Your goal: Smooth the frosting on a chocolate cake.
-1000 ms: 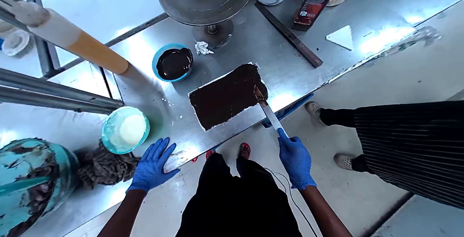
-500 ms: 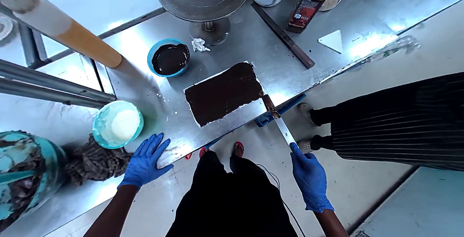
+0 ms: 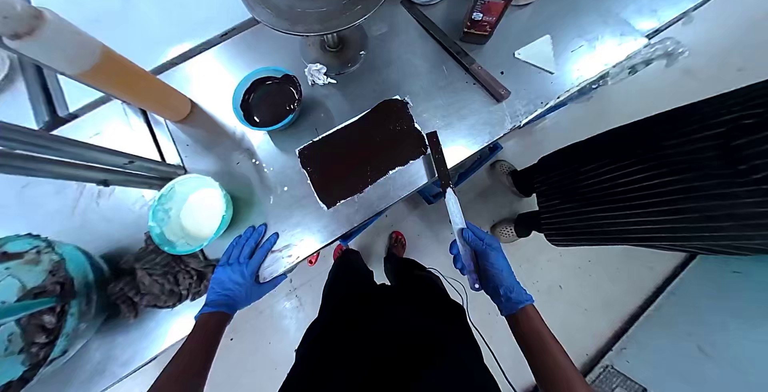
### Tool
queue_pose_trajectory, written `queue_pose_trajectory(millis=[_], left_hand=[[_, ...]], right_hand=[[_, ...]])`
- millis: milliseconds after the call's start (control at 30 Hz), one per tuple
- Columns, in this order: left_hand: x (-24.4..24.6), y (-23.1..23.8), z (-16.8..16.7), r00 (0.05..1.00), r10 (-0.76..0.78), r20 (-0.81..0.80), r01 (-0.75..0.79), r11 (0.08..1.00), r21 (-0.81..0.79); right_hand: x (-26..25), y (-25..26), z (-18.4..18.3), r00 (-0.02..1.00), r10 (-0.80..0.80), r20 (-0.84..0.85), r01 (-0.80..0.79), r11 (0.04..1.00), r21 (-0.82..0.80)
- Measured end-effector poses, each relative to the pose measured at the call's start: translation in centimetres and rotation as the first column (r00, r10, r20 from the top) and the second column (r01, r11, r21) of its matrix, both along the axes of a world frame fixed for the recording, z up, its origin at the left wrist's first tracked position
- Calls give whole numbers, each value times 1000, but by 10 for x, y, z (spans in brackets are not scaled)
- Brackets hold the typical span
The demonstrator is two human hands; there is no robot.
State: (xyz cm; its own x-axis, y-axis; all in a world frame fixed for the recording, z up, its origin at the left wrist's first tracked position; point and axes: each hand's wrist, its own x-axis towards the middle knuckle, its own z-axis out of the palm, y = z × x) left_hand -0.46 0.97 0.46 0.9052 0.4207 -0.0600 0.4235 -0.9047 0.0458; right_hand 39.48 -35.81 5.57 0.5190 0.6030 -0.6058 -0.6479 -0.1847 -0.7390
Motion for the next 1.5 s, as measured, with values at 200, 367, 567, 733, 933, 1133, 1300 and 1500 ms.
queue_pose_trajectory(millis=[200,367,567,733,933,1133,1300,1500], left_hand=[[-1,1,0,1000,-6,2,6,1000,-13],[-2,-1,3,1000,4,-17,-4,1000,-20],[-3,-1,-1,999,13,-43,-14,1000,-28],[-1,-1,0,1000,11,-20,-11,1000,-18],[-1,1,0,999,15,-35,-15,1000,-15],[-1,-2,2,998,22,-53,-23,1000,-15],[-2,-3,1,997,36,-69,-36,999,-2],[0,-3,2,998,23,-60,-23,1000,-2]], right_hand=[[-1,-9,-22,998,58,-21,-58,998,20],[-5,-13,-25,997,67,-38,-68,998,-7],[-8,-44,-11,992,103,-66,-105,994,-26],[-9,-41,10,991,32,127,-29,999,-20],[3,20,-11,527,311,791,102,901,-422],[26,61,-15,395,448,802,103,846,-523],[56,91,-8,355,497,792,40,838,-544],[36,106,-10,367,505,781,7,838,-545]])
